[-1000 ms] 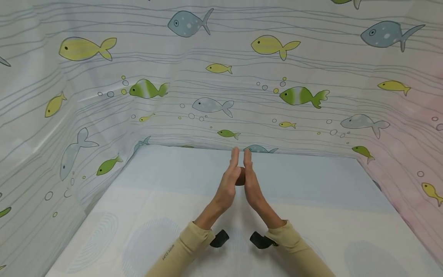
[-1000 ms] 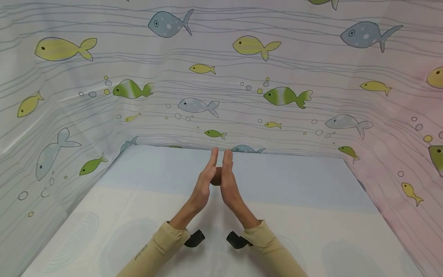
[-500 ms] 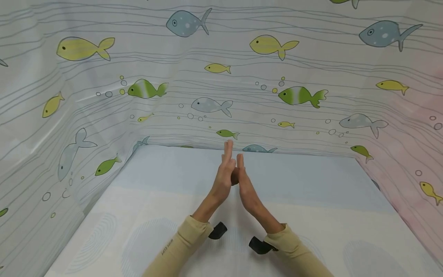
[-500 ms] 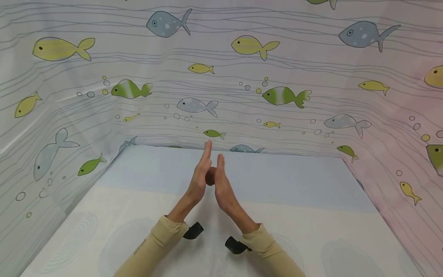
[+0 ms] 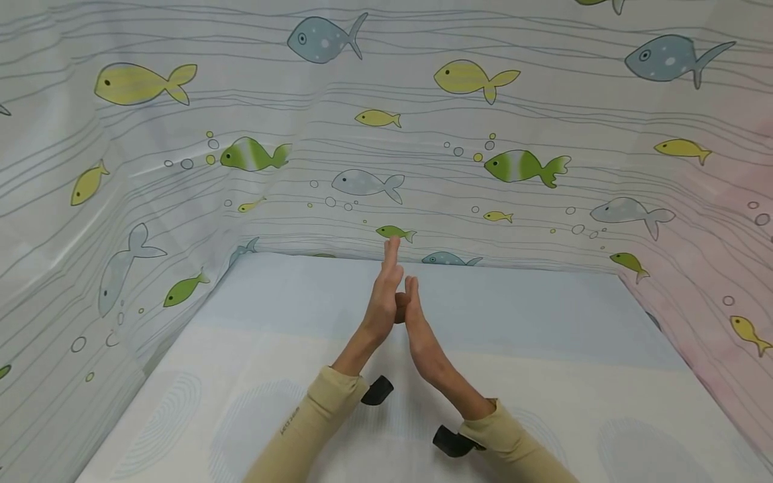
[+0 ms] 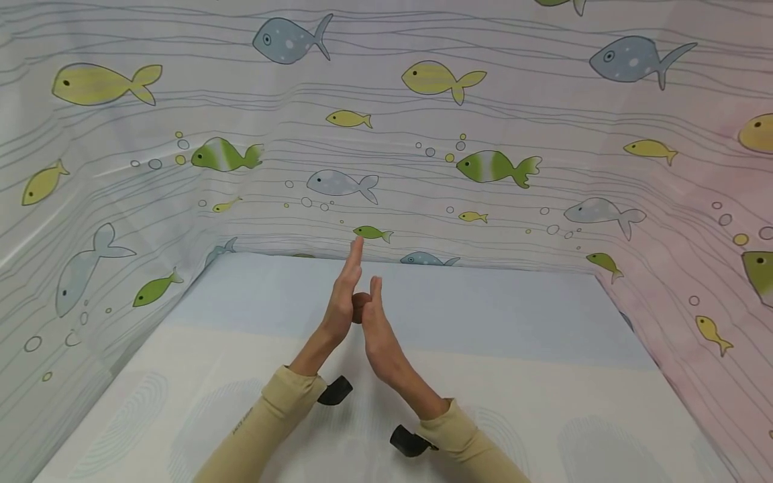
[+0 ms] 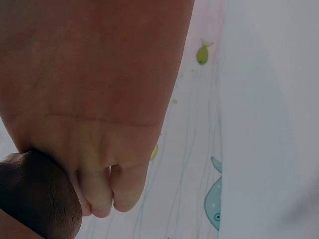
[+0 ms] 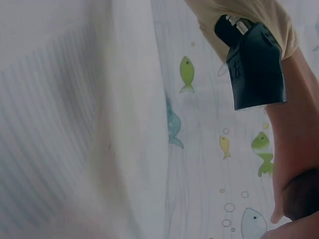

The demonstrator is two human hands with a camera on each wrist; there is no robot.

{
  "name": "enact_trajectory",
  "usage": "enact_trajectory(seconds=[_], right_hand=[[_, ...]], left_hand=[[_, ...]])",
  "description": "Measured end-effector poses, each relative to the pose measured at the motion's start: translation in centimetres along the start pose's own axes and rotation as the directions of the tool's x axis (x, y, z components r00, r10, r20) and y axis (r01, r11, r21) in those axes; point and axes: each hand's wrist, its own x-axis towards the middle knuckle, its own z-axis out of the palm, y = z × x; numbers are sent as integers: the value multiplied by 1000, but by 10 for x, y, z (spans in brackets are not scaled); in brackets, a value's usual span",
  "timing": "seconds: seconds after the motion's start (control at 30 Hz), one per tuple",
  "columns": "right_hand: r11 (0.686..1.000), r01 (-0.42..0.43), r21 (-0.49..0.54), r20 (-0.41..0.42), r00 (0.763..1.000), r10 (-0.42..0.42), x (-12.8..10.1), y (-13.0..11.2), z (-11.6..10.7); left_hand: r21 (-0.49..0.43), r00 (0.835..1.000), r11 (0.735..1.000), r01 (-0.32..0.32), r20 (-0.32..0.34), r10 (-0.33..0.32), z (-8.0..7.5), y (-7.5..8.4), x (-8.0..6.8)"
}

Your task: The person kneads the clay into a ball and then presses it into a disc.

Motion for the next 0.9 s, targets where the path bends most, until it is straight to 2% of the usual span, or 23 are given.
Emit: enact_trajectory(seconds=[0.2,0.53,0.9], right_hand=[[999,-44,16,8,999,44,-3,0,4],[998,-52,21,15,999,52,-9,-6,9],[1000,9,-20,-27,1000,-9,-16,-13,13]], left_hand=[[9,1000,1000,-17,-9,17,-3,-2,1],[15,999,999,-30,-18,30,-9,-11,8],[0,1000,1000,18,-8,-18,-13,-15,13]])
